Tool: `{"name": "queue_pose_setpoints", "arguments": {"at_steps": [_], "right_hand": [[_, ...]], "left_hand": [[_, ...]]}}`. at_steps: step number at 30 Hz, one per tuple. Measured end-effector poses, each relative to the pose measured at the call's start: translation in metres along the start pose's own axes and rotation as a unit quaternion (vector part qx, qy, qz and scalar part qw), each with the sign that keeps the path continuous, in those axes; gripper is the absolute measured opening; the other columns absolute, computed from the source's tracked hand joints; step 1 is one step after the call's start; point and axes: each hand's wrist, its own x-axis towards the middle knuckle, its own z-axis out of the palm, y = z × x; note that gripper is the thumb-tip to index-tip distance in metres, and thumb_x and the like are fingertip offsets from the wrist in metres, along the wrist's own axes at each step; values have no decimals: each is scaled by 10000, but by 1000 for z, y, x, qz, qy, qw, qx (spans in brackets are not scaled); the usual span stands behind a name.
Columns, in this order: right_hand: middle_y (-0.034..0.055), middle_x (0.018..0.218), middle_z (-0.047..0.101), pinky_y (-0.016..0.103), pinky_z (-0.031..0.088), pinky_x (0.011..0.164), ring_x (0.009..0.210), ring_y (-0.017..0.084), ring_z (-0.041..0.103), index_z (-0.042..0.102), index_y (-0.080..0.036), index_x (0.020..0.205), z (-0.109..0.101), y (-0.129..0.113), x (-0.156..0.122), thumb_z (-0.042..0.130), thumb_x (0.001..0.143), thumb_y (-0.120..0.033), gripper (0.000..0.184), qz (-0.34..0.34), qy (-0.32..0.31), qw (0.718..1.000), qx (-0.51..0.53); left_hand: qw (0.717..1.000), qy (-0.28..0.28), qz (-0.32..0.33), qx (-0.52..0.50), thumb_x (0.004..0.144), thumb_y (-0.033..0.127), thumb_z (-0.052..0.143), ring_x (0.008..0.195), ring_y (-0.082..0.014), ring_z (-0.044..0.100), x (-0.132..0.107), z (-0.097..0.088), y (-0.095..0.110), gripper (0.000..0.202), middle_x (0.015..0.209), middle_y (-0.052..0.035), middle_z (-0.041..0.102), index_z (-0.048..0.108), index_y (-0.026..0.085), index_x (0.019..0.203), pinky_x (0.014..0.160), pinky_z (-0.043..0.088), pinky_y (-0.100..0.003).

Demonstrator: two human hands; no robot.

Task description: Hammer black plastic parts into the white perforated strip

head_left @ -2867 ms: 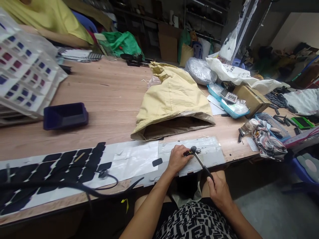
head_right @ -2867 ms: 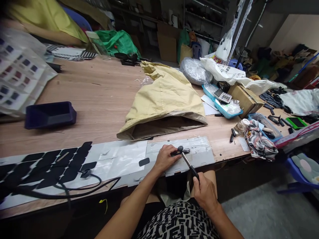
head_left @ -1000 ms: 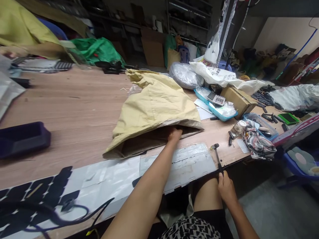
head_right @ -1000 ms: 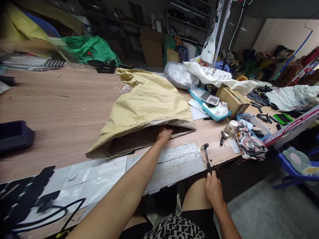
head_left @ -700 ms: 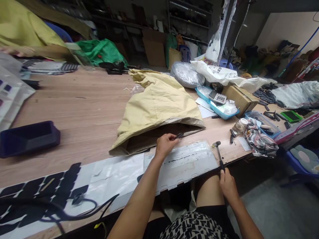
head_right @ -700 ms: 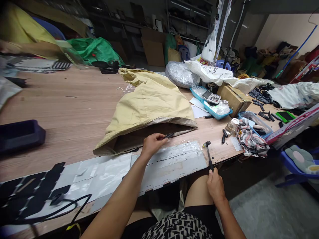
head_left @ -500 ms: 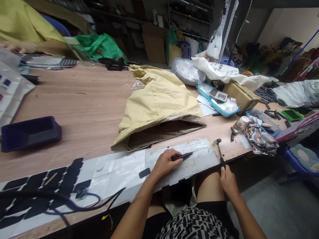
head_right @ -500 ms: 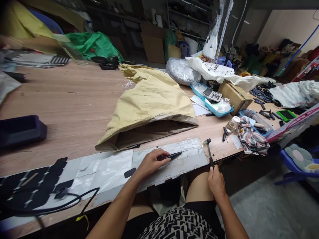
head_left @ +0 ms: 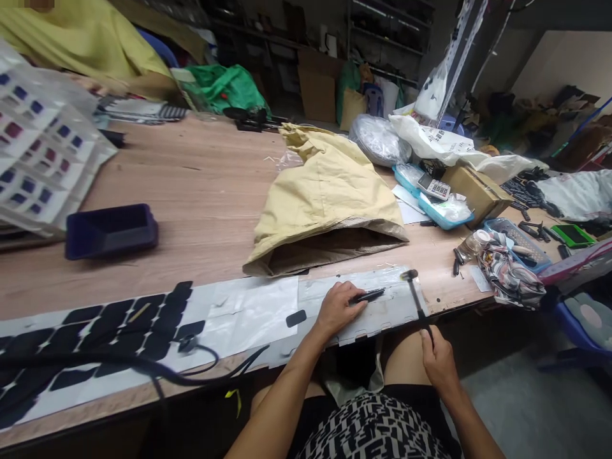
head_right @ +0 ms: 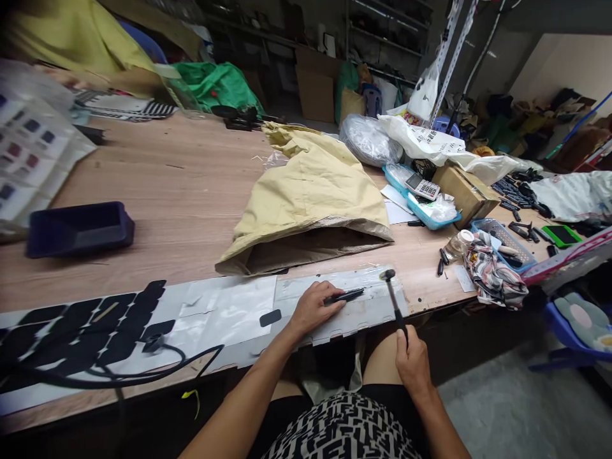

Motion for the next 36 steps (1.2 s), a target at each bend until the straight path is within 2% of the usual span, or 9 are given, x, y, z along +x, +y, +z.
{"name": "queue_pose_setpoints", "arguments": {"at_steps": [2, 5, 11, 17, 21, 25, 28, 32, 36], "right_hand": [[54, 722, 647, 250, 420, 628, 652, 185, 606, 585, -194, 902, 0, -12, -6, 307, 979, -495, 417, -44, -18, 999, -4], [75, 775, 663, 247, 409, 608, 675, 188, 619, 592, -188, 940, 2, -21, -12, 305, 989, -438, 385, -75, -38, 996, -33], [60, 734, 663, 254, 387, 591, 669, 195, 633, 612, -197, 936, 12, -13, -12, 315, 994, -410, 370, -83, -55, 989, -107], [71, 814, 687, 262, 412, 656, 755, 201, 651, 619, -187, 1027, 15, -19, -13, 311, 1002, -394, 372, -104, -56, 989, -88], [55, 787, 677, 255, 415, 654, 736, 187, 643, 620, -195, 964, 21, -23, -14, 316, 1001, -389, 363, -109, -73, 986, -99], [54, 774, 678, 250, 418, 635, 716, 187, 647, 621, -200, 959, 19, -21, -10, 323, 992, -422, 373, -82, -55, 992, -80], [62, 767, 690, 255, 425, 628, 699, 201, 656, 617, -204, 970, 9, -13, -2, 320, 976, -479, 406, -29, -19, 998, -52], [69, 785, 703, 269, 437, 649, 741, 228, 662, 609, -218, 960, -4, 8, 13, 310, 952, -522, 426, 59, 36, 996, -56], [57, 720, 673, 275, 402, 595, 667, 224, 635, 590, -223, 884, -5, 31, 21, 275, 943, -499, 423, 105, 43, 989, -93]], "left_hand": [[1000, 0, -4, -2, 820, 315, 617, 848, -208, 519, 0, 0, 1, 204, 858, -34, 639, 735, 243, 970, 791, 416, -346], [1000, 1, -2, -7, 825, 323, 617, 843, -209, 517, 0, 0, 2, 206, 857, -35, 638, 740, 245, 971, 784, 414, -349], [1000, 5, -8, -8, 822, 327, 621, 842, -207, 520, 1, 0, 2, 201, 861, -33, 640, 747, 269, 967, 787, 410, -354], [1000, 1, -6, -10, 817, 321, 628, 845, -206, 513, 1, -1, 3, 207, 861, -34, 637, 746, 268, 979, 789, 408, -356], [1000, 3, -9, -8, 806, 284, 617, 835, -207, 512, 1, -3, 6, 204, 848, -30, 635, 746, 280, 964, 769, 412, -353], [1000, 1, -17, -11, 792, 279, 617, 847, -214, 520, 1, -3, 8, 222, 844, -33, 641, 746, 274, 972, 783, 417, -361], [1000, 2, -21, -16, 791, 293, 619, 862, -221, 526, 2, -2, 6, 209, 850, -34, 643, 745, 266, 955, 797, 423, -366], [1000, 1, -10, -29, 795, 328, 627, 858, -225, 532, 3, -5, 5, 198, 849, -37, 652, 738, 253, 940, 802, 427, -366], [996, -30, 32, -74, 769, 320, 659, 883, -220, 539, -12, -19, 13, 151, 887, -39, 654, 733, 249, 881, 821, 438, -361]]}}
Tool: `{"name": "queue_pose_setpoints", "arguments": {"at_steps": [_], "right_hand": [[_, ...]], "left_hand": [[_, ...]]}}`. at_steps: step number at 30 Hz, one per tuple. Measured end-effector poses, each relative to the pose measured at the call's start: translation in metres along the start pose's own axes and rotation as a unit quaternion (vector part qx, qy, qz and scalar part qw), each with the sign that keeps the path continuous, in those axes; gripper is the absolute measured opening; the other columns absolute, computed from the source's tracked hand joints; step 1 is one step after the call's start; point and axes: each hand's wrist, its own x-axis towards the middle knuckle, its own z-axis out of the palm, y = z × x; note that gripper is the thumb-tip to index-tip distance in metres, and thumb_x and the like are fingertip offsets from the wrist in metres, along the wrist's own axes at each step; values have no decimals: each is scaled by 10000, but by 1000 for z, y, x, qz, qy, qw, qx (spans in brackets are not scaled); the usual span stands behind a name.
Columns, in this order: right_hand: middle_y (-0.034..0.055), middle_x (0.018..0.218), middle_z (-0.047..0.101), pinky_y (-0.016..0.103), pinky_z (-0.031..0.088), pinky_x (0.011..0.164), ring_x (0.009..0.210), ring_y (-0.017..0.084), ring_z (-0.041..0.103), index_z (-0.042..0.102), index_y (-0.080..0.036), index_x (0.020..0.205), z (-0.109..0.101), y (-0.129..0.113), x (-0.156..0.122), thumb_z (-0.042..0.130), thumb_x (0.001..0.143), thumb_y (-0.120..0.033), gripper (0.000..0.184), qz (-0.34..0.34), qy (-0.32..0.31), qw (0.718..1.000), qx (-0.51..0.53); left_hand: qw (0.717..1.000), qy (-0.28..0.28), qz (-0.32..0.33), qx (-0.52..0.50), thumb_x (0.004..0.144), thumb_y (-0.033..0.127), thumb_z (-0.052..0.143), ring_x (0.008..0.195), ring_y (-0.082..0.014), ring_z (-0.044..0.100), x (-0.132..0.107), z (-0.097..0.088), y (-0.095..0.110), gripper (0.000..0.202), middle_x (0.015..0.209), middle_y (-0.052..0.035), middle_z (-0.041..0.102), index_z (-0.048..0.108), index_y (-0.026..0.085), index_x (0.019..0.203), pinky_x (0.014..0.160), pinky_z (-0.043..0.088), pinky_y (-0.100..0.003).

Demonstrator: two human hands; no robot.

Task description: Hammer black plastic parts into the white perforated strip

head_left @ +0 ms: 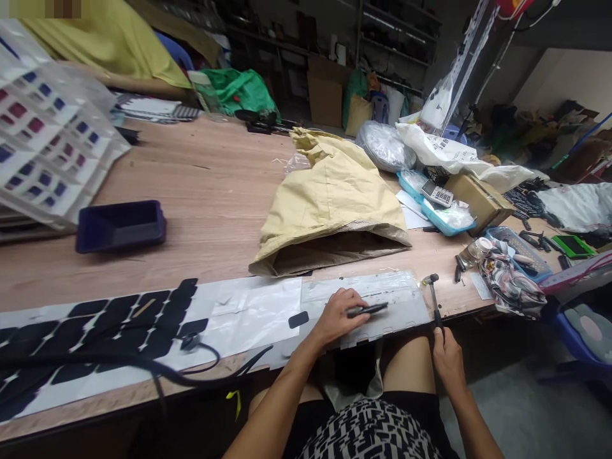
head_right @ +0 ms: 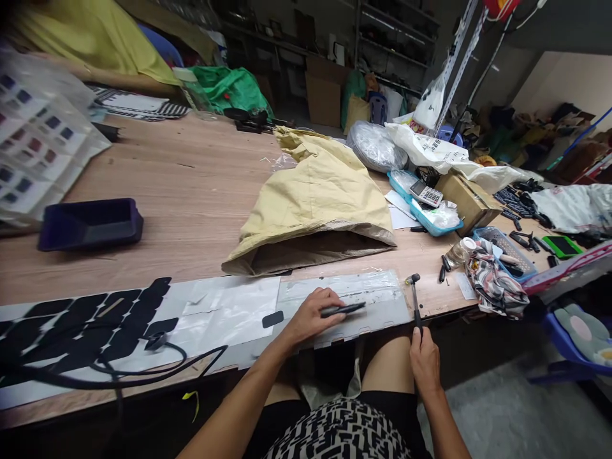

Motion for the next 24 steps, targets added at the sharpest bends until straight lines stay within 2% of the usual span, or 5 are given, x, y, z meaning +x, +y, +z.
{"name": "queue_pose_setpoints", "arguments": {"at_steps": [7, 11, 17, 21, 24], "right_hand": [[59, 695, 644, 281, 352, 570, 637, 220, 612, 556, -203, 920, 13, 5, 0, 254, 951, -447, 389, -7, 15, 1000, -20], [50, 665, 627, 280, 340, 559, 620, 219, 603, 553, -200, 919, 15, 6, 0, 260, 954, -446, 385, -8, 16, 1000, -16], [54, 693, 640, 272, 304, 559, 618, 201, 595, 542, -193, 920, 13, 6, 1, 281, 964, -397, 334, -7, 6, 999, -38], [49, 682, 633, 273, 282, 560, 596, 192, 587, 532, -187, 947, 11, 6, 2, 269, 977, -366, 320, -4, -16, 997, -72], [49, 692, 637, 275, 277, 565, 616, 198, 604, 517, -192, 956, 10, 8, 3, 249, 986, -365, 320, -4, -35, 996, -81]], "left_hand": [[998, -33, 44, 39, 676, 201, 706, 1101, -274, 502, -66, 0, 17, 194, 1118, -52, 608, 722, 275, 855, 961, 405, -436], [997, -26, 45, 54, 658, 255, 748, 1142, -299, 485, -69, 6, 22, 359, 1179, -70, 589, 705, 281, 1013, 985, 403, -462], [993, 110, -37, 19, 823, 358, 614, 941, -226, 595, 18, 9, 16, 273, 969, -63, 661, 680, 222, 1051, 880, 474, -374], [968, 172, -181, 30, 808, 369, 596, 903, -224, 641, 111, 12, -1, 270, 890, -65, 698, 698, 190, 983, 861, 484, -335], [935, 143, -321, 43, 812, 442, 567, 952, -301, 660, 169, 14, -13, 325, 908, -128, 719, 710, 179, 937, 839, 490, -397]]}}
